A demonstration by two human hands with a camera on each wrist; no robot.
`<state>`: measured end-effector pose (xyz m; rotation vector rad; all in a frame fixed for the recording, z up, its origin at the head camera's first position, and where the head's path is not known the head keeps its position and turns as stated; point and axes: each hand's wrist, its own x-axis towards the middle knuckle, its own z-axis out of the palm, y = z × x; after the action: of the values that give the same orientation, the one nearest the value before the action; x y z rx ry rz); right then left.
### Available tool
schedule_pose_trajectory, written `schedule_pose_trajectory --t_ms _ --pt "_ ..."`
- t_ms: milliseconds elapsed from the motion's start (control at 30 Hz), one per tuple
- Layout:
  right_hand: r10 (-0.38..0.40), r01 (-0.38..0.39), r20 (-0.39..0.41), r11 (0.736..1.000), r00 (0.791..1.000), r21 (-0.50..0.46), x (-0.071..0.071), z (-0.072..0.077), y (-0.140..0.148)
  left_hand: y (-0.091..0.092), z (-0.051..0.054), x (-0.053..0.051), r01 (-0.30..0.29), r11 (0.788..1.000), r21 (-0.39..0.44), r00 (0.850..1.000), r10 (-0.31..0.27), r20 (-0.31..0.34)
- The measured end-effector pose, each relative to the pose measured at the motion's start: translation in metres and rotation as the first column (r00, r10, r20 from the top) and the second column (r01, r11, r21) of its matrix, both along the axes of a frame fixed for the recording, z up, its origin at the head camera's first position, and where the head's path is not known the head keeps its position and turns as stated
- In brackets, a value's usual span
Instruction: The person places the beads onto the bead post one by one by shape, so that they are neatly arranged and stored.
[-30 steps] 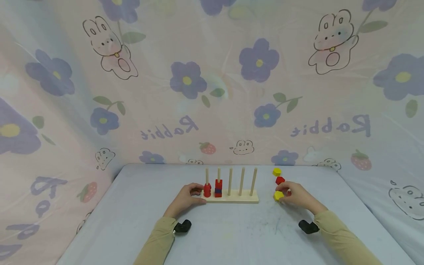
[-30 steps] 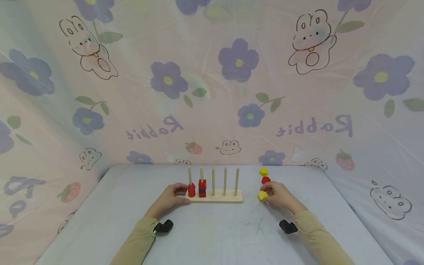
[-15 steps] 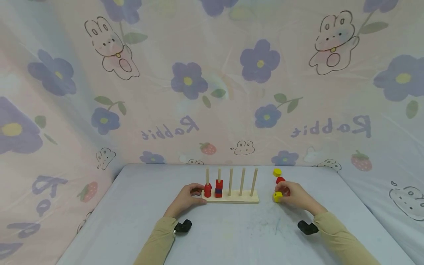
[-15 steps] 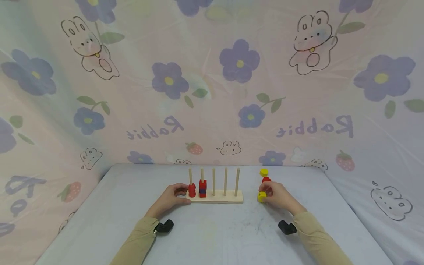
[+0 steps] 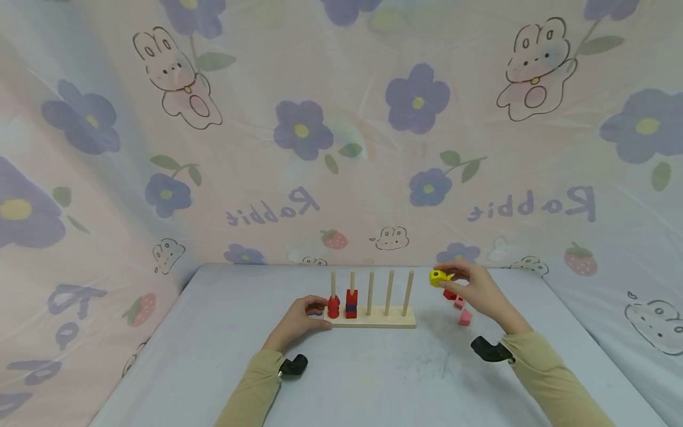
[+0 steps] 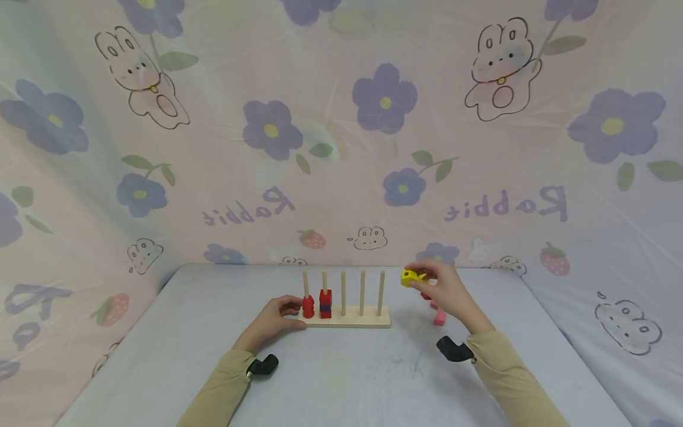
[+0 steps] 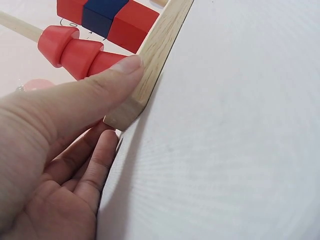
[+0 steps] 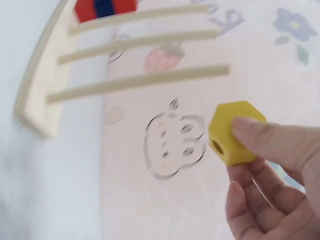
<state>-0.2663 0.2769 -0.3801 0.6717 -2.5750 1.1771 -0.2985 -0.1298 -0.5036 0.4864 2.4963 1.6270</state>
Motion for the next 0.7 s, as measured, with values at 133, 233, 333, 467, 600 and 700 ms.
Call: schedule_pose_trajectory --t_ms 133,233,333,467,600,700 --pt "0.014 -0.016 -0.023 0.994 1.000 -0.112 0.006 0.024 -0.022 0.000 0.000 0.000 0.006 1.000 -0.002 1.000 -0.006 -0.006" --pt "0.058 -0.065 -0.040 0.978 0.998 -0.197 0.012 0.039 -0.044 0.000 0.000 0.000 0.009 1.000 -0.004 1.000 -0.009 -0.011" --pt "0.132 -0.143 -0.059 0.956 0.989 -0.257 0.008 0.040 -0.060 0.000 -0.001 0.000 0.012 1.000 -0.002 1.000 -0.012 -0.013" --pt "0.207 -0.211 -0.046 0.931 0.977 -0.297 -0.003 0.030 -0.077 0.000 -0.002 -0.002 0.016 1.000 0.000 1.000 -0.016 -0.015" --pt "0.210 -0.208 -0.027 0.929 0.977 -0.307 -0.003 0.028 -0.099 0.000 -0.002 -0.002 0.010 1.000 -0.004 1.000 -0.010 -0.018" --pt "0.201 -0.203 -0.037 0.932 0.979 -0.300 0.004 0.029 -0.115 0.000 -0.002 -0.002 0.009 1.000 -0.004 1.000 -0.009 -0.014"
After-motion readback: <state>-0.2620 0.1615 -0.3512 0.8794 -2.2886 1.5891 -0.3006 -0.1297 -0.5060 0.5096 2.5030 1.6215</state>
